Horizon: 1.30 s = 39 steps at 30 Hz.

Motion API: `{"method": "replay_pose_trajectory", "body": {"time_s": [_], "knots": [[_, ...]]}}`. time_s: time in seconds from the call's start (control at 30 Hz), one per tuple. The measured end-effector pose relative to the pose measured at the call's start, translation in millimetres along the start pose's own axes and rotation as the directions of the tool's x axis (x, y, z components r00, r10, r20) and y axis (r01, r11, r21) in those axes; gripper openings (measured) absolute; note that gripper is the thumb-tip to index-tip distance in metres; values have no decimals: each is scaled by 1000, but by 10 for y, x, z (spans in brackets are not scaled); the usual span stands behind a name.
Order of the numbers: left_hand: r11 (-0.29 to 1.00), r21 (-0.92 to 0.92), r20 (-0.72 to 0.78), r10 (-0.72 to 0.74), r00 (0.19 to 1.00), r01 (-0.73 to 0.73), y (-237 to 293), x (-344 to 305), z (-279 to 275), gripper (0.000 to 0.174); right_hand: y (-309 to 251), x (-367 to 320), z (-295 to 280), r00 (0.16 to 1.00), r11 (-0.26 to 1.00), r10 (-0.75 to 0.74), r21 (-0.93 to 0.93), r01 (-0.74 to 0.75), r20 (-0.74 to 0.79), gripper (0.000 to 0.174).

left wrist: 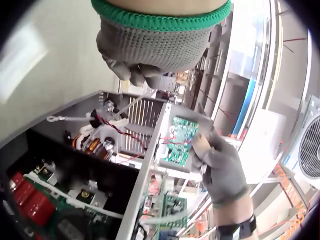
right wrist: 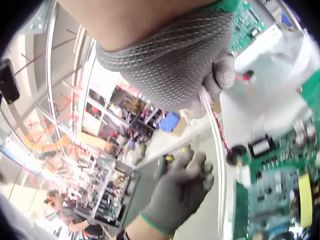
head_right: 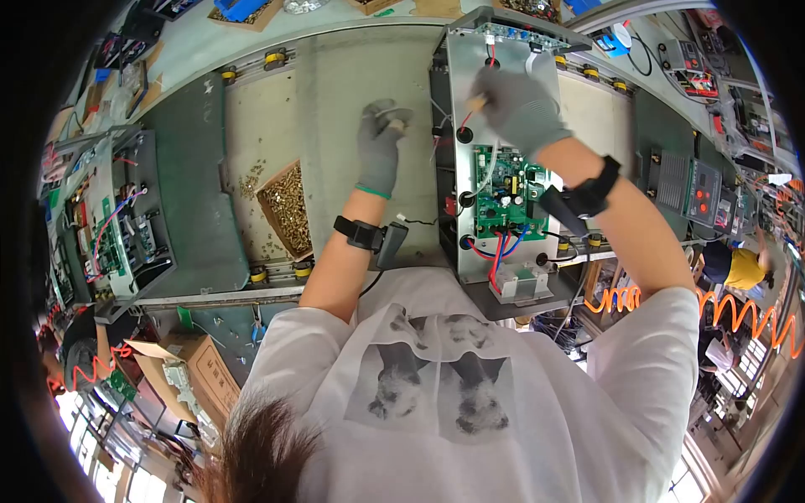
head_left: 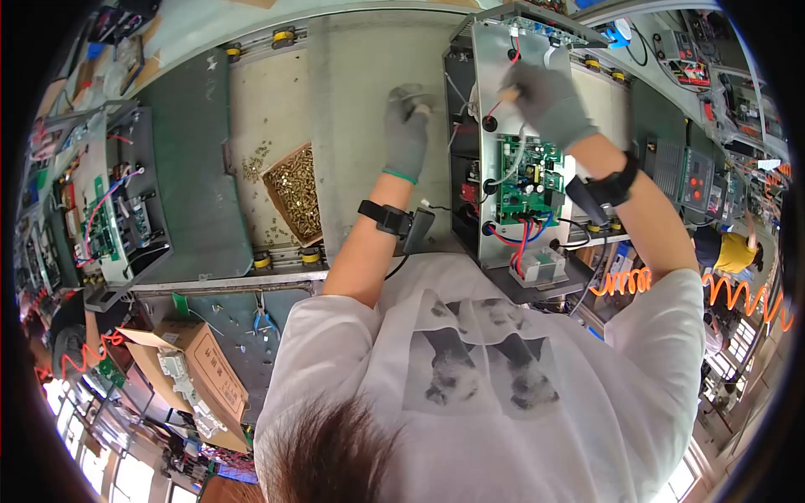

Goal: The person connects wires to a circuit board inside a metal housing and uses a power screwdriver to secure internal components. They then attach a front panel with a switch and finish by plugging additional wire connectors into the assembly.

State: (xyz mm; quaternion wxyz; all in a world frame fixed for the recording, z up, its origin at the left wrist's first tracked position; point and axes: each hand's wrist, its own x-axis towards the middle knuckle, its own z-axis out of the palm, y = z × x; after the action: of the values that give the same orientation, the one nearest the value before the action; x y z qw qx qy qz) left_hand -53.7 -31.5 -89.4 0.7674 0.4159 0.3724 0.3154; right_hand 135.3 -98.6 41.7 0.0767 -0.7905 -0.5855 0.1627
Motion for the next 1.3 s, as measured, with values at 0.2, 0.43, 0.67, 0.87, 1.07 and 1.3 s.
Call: {"method": "replay_pose_trajectory", "body": {"time_s": [0.2,0.43,0.67,0.87,1.07,1.3], "knots": [[985,166,-13,59,998,-56,10,-64,-206,29,298,-280,-336,975,960,218,190,-204,-54,22],[541,819,390,-285,876,-189,230,-546,-168,31,-38,-776,-384,965,988,155,52,-148,-209,32],[598,781,606,-656,449,-180,693,-860,-306,40,-517,-910,-199,914,971,-234,121,205,330,31],[508,788,549,-323,771,-348,944,-833,-412,32,-348,-608,-81,987,973,-155,178,145,45,21],[589,664,447,180,876,-460,725,-756,-31,24,-584,-720,-231,966,850,203,461,-254,157,21],[643,487,521,330,787,-591,728,-864,423,24,-614,-861,-345,981,875,172,443,-196,95,23]]}}
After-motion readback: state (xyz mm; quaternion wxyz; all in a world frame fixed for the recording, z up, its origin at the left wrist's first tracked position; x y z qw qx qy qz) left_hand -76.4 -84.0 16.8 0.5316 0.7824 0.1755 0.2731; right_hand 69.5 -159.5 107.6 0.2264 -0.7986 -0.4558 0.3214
